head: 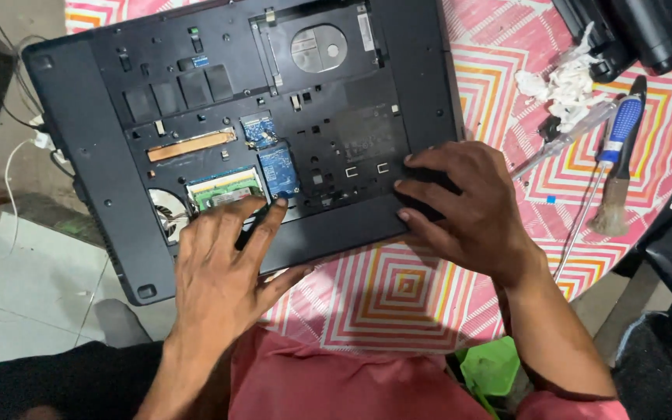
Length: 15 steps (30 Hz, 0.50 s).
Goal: The person closes a laptop and flips it over to access the underside. They remove a rectangular metal cover from the bottom panel, exposing the internal components. The person then handles the internal parts, including the hard drive and fan area, with their hands.
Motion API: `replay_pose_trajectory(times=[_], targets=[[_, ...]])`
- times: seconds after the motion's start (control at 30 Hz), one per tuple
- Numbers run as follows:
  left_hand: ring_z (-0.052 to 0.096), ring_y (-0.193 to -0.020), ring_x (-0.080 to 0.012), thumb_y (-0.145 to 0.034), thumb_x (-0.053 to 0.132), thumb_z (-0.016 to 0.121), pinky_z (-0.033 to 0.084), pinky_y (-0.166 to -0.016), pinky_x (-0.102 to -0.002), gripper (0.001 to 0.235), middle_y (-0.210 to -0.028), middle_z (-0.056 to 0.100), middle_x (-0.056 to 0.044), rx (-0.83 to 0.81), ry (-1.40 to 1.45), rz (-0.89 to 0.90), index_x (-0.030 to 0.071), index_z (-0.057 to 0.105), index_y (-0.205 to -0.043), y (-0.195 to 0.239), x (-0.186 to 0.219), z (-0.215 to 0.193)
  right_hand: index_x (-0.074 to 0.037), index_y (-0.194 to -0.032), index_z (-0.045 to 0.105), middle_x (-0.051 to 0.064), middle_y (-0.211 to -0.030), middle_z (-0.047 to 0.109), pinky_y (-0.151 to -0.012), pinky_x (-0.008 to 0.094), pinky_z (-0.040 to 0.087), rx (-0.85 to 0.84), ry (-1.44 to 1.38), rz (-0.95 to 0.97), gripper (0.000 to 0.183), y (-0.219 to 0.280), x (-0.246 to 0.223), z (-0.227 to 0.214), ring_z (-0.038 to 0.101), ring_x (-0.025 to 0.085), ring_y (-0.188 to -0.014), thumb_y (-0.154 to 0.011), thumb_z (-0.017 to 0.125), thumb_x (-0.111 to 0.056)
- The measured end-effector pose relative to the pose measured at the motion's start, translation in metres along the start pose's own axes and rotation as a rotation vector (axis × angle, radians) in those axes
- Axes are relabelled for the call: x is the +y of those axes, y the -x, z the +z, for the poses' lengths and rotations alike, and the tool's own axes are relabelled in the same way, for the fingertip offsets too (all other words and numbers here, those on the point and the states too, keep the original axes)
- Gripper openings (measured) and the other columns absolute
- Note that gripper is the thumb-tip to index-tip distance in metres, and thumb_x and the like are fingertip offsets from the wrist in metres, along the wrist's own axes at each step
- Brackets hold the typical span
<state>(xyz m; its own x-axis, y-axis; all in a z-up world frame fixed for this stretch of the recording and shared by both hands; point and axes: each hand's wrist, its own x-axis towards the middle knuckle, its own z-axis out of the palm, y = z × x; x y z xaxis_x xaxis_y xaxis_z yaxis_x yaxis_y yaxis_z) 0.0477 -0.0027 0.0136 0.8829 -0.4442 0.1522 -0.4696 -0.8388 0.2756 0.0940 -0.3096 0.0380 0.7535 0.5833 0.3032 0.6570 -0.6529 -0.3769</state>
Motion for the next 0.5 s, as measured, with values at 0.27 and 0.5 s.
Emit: replay_pose_trajectory(times=[0.27, 0.5], targets=[[0.054, -0.112, -0.0289, -0.094, 0.065, 0.050, 0.043, -0.089, -0.043, 0.062, -0.130, 0.056, -0.007, -0.081, 0.032, -0.055, 0.020, 0.063, -0.134, -0.006, -0.002, -0.004, -0.015, -0.097, 0.072, 0.009, -0.106, 0.067, -0.090, 0.049, 0.046, -0.099, 0.024, -0.075, 0.025, -0.011, 0.013, 0.010, 0.061, 0.031, -0.094, -0.090, 0.074, -0.039], [0.052, -0.120, -0.0266, -0.093, 0.065, 0.043, 0.039, -0.095, -0.044, 0.059, -0.132, 0.058, -0.003, -0.229, 0.164, -0.204, 0.026, 0.065, -0.132, -0.006, -0.002, -0.005, -0.015, -0.105, 0.066, 0.013, -0.091, 0.067, -0.095, 0.049, 0.043, -0.272, -0.040, -0.321, 0.021, -0.053, 0.022, -0.001, 0.061, 0.032, -0.081, -0.094, 0.080, -0.026]])
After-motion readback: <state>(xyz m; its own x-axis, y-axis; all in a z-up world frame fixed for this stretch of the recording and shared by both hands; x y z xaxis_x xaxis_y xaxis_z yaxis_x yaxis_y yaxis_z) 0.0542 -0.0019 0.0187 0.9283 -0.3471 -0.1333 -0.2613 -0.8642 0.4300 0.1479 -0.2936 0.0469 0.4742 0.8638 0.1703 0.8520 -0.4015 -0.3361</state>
